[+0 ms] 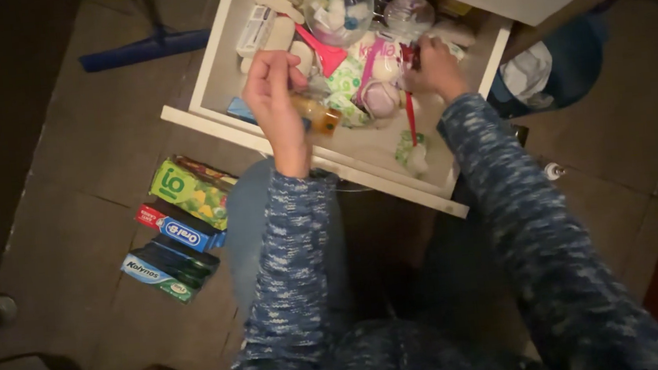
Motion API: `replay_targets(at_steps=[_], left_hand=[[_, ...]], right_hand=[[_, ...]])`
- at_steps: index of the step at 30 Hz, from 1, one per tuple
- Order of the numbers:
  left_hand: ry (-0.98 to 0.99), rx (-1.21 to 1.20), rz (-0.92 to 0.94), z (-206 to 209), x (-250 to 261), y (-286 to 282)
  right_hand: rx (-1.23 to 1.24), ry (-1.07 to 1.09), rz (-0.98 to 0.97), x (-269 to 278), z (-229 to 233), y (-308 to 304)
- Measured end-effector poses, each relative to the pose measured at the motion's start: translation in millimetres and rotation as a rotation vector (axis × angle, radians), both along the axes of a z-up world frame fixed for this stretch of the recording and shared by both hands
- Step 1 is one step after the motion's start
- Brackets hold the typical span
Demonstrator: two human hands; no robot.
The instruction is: Organizing various toiletries and personal care items in a bathroom vanity drawer.
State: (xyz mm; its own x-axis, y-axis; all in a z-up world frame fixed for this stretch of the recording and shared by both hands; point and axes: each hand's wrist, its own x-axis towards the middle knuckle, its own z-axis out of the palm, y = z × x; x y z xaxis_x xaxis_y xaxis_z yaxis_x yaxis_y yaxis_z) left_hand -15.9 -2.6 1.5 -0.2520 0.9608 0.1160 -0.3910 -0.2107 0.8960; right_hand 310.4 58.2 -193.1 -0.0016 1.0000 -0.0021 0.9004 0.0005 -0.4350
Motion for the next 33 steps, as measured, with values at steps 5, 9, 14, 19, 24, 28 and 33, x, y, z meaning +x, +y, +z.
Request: replay_targets(at_steps=[5, 9, 14, 19, 24, 28, 33], left_hand=[[-0.009, -0.012, 0.006, -3, 1, 0], [0.008, -0.021, -0.01, -1, 2, 0], [0.011, -0.061, -0.028, 0, 6, -2], [-0.073, -0.035, -0.097, -5, 9, -1], [-0.082, 0.01, -0.149, -21, 15, 5], [0.008, -0.071, -0.235, -31, 23, 3], [0.208, -0.157, -0.332, -22, 39, -10]], right_hand=[[0.049, -0.233, -0.045, -21, -8, -2], [0.073, -0.353, -0.089, -21, -12, 2], [-0.086, -0.135, -0.105, -14, 5, 5], [-0.045, -0.107, -0.061, -39, 60, -14], [0.033, -0.187, -0.067, -36, 142, -36], [0.029, -0.068, 0.017, -13, 202, -69], [-0.129, 0.461, 0.179, 10, 233, -121]])
